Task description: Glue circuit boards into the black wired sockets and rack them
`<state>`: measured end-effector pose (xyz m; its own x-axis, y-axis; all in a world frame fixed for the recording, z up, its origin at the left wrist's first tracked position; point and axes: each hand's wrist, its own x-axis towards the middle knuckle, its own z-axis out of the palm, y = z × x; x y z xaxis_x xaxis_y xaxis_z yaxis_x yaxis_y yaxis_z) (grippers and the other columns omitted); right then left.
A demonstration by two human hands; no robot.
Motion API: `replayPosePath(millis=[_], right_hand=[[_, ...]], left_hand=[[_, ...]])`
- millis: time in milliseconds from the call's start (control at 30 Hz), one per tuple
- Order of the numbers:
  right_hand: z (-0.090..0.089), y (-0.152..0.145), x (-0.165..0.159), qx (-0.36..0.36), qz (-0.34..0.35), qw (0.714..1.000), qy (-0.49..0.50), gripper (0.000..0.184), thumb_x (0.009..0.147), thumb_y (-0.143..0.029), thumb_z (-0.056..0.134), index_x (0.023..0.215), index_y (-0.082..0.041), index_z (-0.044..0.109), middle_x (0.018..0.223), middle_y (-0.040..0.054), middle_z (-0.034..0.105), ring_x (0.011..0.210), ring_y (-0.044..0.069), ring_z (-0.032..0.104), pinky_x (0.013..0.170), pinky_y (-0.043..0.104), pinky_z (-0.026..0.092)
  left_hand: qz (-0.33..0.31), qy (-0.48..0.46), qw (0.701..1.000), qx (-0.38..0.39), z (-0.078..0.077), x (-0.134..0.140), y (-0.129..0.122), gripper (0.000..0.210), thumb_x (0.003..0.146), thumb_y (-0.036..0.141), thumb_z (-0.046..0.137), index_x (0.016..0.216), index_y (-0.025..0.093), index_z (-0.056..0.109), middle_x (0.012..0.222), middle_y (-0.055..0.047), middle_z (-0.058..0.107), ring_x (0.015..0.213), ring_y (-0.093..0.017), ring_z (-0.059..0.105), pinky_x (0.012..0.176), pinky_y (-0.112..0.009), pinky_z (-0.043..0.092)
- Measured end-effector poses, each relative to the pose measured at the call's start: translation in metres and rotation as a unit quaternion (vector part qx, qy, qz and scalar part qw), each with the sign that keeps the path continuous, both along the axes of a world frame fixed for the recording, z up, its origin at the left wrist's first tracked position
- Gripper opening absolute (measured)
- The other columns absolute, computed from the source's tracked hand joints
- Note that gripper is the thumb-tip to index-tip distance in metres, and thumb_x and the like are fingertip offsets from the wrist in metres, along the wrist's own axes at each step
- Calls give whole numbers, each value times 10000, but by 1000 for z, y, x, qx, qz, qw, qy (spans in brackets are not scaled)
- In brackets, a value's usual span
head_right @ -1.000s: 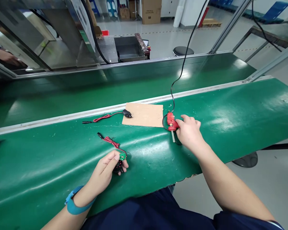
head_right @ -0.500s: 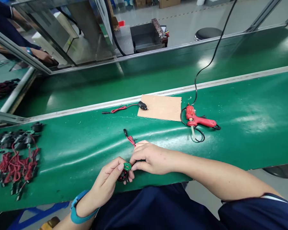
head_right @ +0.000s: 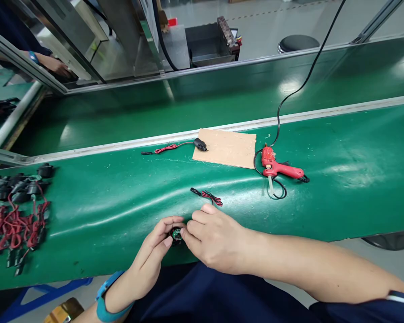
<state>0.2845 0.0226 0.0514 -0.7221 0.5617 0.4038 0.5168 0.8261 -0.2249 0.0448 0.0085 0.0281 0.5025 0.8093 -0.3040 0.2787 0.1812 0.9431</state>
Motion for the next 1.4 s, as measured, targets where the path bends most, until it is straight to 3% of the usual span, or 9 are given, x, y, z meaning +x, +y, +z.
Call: replayPosePath(millis=[200,533,633,800,900,1033,1167,1267,1400], right_hand=[[0,-8,-4,37,-5,999,-34,262,989,-90,498,1124,-18,710,800,94,643,739,216,493,690,399,347],[-8,-20,-21,28,-56,998,-11,255,971,-63,483,943,-61,737,805,109,664,742,235,502,704,418,340],[-10,-21,-22,-33,-66,997,6,230,974,-74,495,957,-69,725,765,85,643,728,220,491,721,406,349],[-4,-18,-17,-201,-93,975,-3,204,983,-144,526,832,-154,664,751,42,605,748,196,482,823,403,385],[4,-16,-16,-235,-73,969,-10,154,966,-149,532,864,-157,647,828,56,618,794,203,493,815,389,409],[8,-16,-19,-221,-63,973,-30,143,940,-111,537,841,-143,634,834,69,614,788,207,497,737,358,432],[4,-16,-27,-142,-73,986,-50,130,881,-78,564,792,-137,637,776,69,595,746,213,491,686,369,436],[3,-16,-30,-122,-58,989,-58,107,870,-101,578,797,-134,650,778,77,606,746,217,500,682,378,446],[4,-14,-28,-184,-62,980,-32,69,932,-175,625,913,-131,675,859,77,655,797,221,551,767,403,480]], left_hand=[[-16,42,998,41,0,2,-8,451,1067,321,434,1515,325,382,1535,-88,478,1398,-267,468,1176,-439,377],[32,70,989,124,-6,16,-12,440,1023,200,488,1444,290,398,1367,-113,571,1233,-252,587,1057,-427,473],[48,57,991,112,-9,18,-13,426,999,165,496,1399,274,398,1276,-103,593,1170,-237,604,1018,-409,484],[69,29,993,86,-10,20,-12,341,973,124,487,1280,260,431,1121,-63,595,1075,-219,607,970,-386,489],[54,31,992,111,-6,21,-13,331,973,104,472,1268,252,441,1126,-67,582,1075,-221,595,972,-391,482],[31,40,987,152,-2,20,-14,399,986,93,442,1351,253,423,1210,-98,562,1141,-243,581,1001,-425,475],[32,49,982,178,-5,21,-15,448,967,76,455,1375,248,388,1221,-108,555,1131,-242,585,991,-431,481],[61,33,986,149,-11,22,-13,442,938,77,492,1339,244,408,1188,-92,581,1113,-234,595,984,-411,482],[118,-41,991,37,-17,23,-11,371,948,113,480,1284,260,423,1133,-61,605,1029,-198,610,846,-321,517]])
